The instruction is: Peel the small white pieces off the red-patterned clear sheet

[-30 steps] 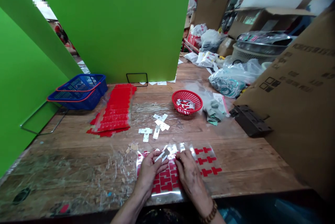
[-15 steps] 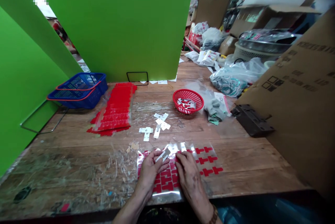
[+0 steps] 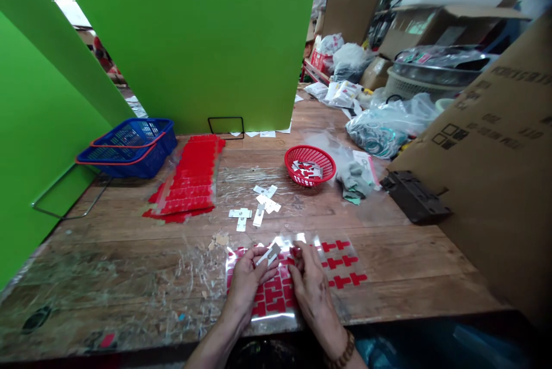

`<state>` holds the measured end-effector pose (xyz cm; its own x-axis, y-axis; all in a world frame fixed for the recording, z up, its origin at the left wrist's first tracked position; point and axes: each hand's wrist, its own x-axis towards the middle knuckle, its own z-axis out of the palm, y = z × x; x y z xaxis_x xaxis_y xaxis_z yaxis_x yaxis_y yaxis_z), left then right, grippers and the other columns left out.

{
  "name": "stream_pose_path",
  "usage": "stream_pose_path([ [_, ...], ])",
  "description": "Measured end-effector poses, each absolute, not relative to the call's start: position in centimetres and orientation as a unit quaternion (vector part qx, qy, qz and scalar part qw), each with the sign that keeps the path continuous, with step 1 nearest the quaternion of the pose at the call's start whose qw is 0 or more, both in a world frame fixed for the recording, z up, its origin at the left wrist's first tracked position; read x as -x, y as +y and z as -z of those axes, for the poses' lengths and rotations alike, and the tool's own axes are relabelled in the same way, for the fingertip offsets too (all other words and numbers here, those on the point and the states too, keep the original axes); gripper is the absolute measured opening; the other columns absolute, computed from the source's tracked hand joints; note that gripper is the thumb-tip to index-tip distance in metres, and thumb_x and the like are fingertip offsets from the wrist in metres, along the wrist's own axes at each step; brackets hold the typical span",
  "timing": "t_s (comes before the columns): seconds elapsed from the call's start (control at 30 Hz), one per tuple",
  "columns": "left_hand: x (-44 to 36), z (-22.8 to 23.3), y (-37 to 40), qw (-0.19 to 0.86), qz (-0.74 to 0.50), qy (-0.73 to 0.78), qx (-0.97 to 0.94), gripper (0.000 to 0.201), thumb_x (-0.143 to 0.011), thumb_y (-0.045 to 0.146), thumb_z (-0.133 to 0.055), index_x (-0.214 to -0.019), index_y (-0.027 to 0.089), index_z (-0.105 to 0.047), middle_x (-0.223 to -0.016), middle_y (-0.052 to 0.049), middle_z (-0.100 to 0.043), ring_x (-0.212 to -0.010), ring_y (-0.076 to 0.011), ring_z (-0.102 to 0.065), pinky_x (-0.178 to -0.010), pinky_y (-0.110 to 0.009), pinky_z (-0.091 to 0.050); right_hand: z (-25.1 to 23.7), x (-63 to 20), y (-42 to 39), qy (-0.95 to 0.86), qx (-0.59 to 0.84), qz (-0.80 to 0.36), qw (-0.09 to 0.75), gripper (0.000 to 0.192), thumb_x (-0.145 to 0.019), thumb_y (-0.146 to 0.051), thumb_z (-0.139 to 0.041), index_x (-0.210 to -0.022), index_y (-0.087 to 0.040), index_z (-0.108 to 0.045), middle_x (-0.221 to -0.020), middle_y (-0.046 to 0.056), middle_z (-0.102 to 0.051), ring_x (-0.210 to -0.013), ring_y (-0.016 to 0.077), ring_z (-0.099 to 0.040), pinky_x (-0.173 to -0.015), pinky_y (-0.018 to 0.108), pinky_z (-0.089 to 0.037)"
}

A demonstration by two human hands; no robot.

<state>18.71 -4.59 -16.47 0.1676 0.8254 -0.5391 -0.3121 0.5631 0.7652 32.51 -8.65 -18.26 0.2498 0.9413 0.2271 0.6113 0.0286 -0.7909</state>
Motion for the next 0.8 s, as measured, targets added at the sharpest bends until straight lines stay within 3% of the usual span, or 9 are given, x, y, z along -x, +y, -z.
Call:
stream_pose_path([
  [0.13, -18.7, 16.4, -4.5, 0.719, -0.393, 0.516, -0.249, 0.02, -0.072, 0.012, -0.067, -0.09, 0.011, -0.058, -0.093, -0.012, -0.068, -0.085, -0.0234, -0.067, -0.079, -0.033, -0.053, 18.3, -32.6, -8.7, -0.579, 0.672, -0.203, 0.416, 0.008, -0.08, -0.014, -0.049, -0.082, -0.02, -0.054, -0.081, 0.004, -0.047, -0.071, 0.0177, -0.048, -0.063, 0.03, -0.044],
  [0.2, -18.8, 16.4, -4.5, 0.72, -0.395, 0.514, -0.248, 0.02, -0.072, 0.012, -0.067, -0.09, 0.011, -0.058, -0.092, -0.012, -0.068, -0.085, -0.0233, -0.067, -0.08, -0.033, -0.053, 18.1, -32.3, -8.9, -0.572, 0.672, -0.211, 0.42, 0.011, -0.082, -0.013, -0.047, -0.075, -0.02, -0.052, -0.08, 0.003, -0.046, -0.072, 0.0177, -0.048, -0.065, 0.03, -0.043],
  [0.53, -18.7, 17.0, -4.4, 0.728, -0.396, 0.505, -0.242, 0.022, -0.072, 0.011, -0.067, -0.092, 0.012, -0.059, -0.095, -0.011, -0.068, -0.086, -0.0226, -0.067, -0.081, -0.032, -0.053, 18.1, -31.8, -9.4, -0.57, 0.639, -0.25, 0.451, 0.014, -0.083, -0.02, -0.05, -0.068, -0.02, -0.049, -0.075, 0.002, -0.052, -0.075, 0.0183, -0.047, -0.072, 0.031, -0.039],
  [0.63, -18.7, 16.9, -4.4, 0.731, -0.39, 0.505, -0.24, 0.02, -0.073, 0.011, -0.065, -0.092, 0.012, -0.059, -0.091, -0.011, -0.069, -0.086, -0.0225, -0.067, -0.08, -0.032, -0.053, 18.0, -32.4, -9.5, -0.55, 0.618, -0.308, 0.47, 0.012, -0.08, -0.023, -0.054, -0.07, -0.02, -0.051, -0.081, 0.003, -0.055, -0.08, 0.0188, -0.05, -0.076, 0.031, -0.04],
  [0.8, -18.6, 16.1, -4.4, 0.735, -0.377, 0.511, -0.237, 0.017, -0.074, 0.008, -0.063, -0.09, 0.011, -0.058, -0.088, -0.011, -0.069, -0.083, -0.0212, -0.068, -0.077, -0.029, -0.055, 17.6, -33.4, -9.6, -0.44, 0.603, -0.418, 0.518, 0.016, -0.078, -0.03, -0.06, -0.073, -0.02, -0.049, -0.076, 0.0, -0.054, -0.073, 0.0157, -0.052, -0.068, 0.026, -0.042],
])
